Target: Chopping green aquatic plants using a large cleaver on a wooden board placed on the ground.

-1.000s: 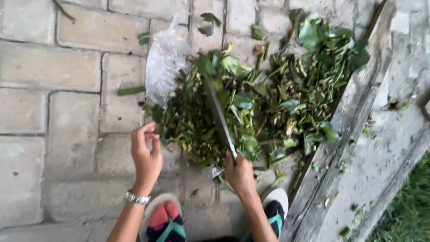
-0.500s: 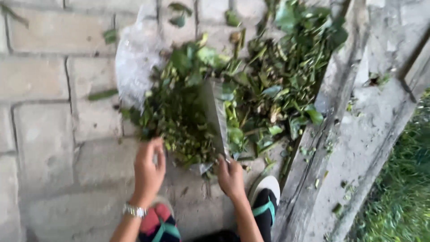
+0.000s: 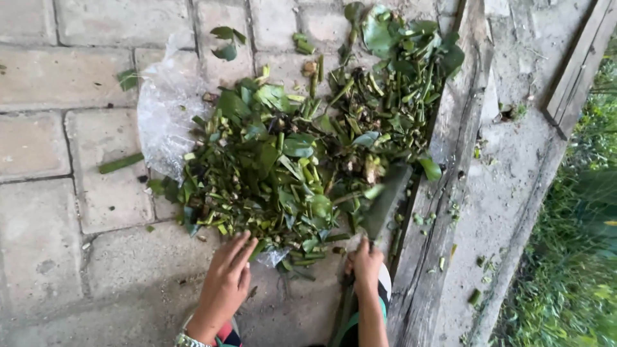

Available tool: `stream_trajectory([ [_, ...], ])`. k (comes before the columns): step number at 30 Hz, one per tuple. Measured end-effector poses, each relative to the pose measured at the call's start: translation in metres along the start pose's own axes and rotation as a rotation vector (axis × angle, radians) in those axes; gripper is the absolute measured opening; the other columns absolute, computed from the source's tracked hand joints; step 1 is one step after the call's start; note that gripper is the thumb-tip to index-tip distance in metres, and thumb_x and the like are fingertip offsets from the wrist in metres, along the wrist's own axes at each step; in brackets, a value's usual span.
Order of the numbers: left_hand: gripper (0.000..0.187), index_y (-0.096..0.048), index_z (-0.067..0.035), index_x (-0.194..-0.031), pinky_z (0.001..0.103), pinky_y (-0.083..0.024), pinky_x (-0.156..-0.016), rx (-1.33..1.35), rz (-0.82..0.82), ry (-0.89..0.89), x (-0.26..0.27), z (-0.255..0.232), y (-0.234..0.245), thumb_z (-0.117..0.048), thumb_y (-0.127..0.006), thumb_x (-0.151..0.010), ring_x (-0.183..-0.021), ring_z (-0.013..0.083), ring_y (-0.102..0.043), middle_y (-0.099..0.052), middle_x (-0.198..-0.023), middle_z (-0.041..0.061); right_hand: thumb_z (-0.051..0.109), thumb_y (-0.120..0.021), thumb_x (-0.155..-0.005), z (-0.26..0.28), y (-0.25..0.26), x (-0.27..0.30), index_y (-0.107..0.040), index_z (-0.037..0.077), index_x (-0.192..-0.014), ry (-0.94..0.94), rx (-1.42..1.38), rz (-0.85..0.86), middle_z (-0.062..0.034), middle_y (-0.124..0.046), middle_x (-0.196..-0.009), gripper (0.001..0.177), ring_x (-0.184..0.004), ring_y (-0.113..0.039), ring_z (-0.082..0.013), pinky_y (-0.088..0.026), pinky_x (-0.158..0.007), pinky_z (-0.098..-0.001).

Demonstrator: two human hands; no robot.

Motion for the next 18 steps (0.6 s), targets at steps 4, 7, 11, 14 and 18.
stream_trajectory([
  [4, 0.065, -0.043, -0.01, -0.151, 0.049, -0.032, -0.117, -0.09, -0.015, 0.013, -0.009, 0.007, 0.01, -0.013, -0.064, -0.089, -0.146, 0.0331, -0.038, -0.033, -0.162, 0.014, 0.034, -0.055, -0.103, 0.012, -0.017, 0.015, -0.046, 0.005, -0.076, 0.039, 0.244, 0.21, -0.0046, -0.045, -0.05, 0.041, -0.034, -0.041, -0.0181, -0.032, -0.032, -0.036],
  [7, 0.069, -0.039, -0.012, -0.152, 0.052, -0.029, -0.118, -0.15, 0.015, 0.073, -0.016, 0.008, 0.02, -0.019, -0.065, -0.089, -0.147, 0.0356, -0.033, -0.025, -0.164, 0.016, 0.035, -0.055, -0.103, 0.028, -0.029, 0.037, -0.047, 0.006, -0.076, 0.021, 0.26, 0.389, -0.0034, -0.042, -0.049, 0.041, -0.032, -0.039, -0.0168, -0.03, -0.03, -0.0348],
  [11, 0.063, -0.046, -0.014, -0.148, 0.052, -0.028, -0.118, -0.191, 0.041, 0.113, -0.02, 0.011, 0.03, -0.024, -0.066, -0.089, -0.145, 0.0401, -0.033, -0.026, -0.163, 0.016, 0.036, -0.054, -0.103, 0.049, -0.042, 0.058, -0.046, 0.007, -0.076, -0.035, 0.23, 0.519, -0.0023, -0.041, -0.048, 0.04, -0.032, -0.038, -0.0151, -0.028, -0.029, -0.0328],
  [14, 0.057, -0.053, -0.014, -0.143, 0.052, -0.029, -0.119, -0.182, 0.067, 0.108, -0.012, 0.01, 0.031, -0.023, -0.066, -0.089, -0.143, 0.0398, -0.036, -0.03, -0.162, 0.016, 0.035, -0.056, -0.102, 0.041, -0.042, 0.056, -0.047, 0.005, -0.074, 0.032, 0.28, 0.513, -0.0043, -0.044, -0.047, 0.042, -0.032, -0.04, -0.0168, -0.029, -0.03, -0.0352],
  [18, 0.055, -0.055, -0.011, -0.141, 0.053, -0.029, -0.119, -0.18, 0.06, 0.1, -0.015, 0.009, 0.031, -0.021, -0.066, -0.088, -0.143, 0.0397, -0.038, -0.031, -0.161, 0.016, 0.033, -0.061, -0.1, 0.04, -0.068, 0.067, -0.055, 0.002, -0.074, 0.398, 0.552, 0.444, -0.0094, -0.051, -0.048, 0.041, -0.036, -0.045, -0.0213, -0.033, -0.035, -0.0395],
])
Point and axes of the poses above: each hand's wrist, its own x-axis away from the middle knuckle, its own y-axis out of the back of the hand, z = x × y, the point moved 2 cm from there along -x, towards the middle knuckle
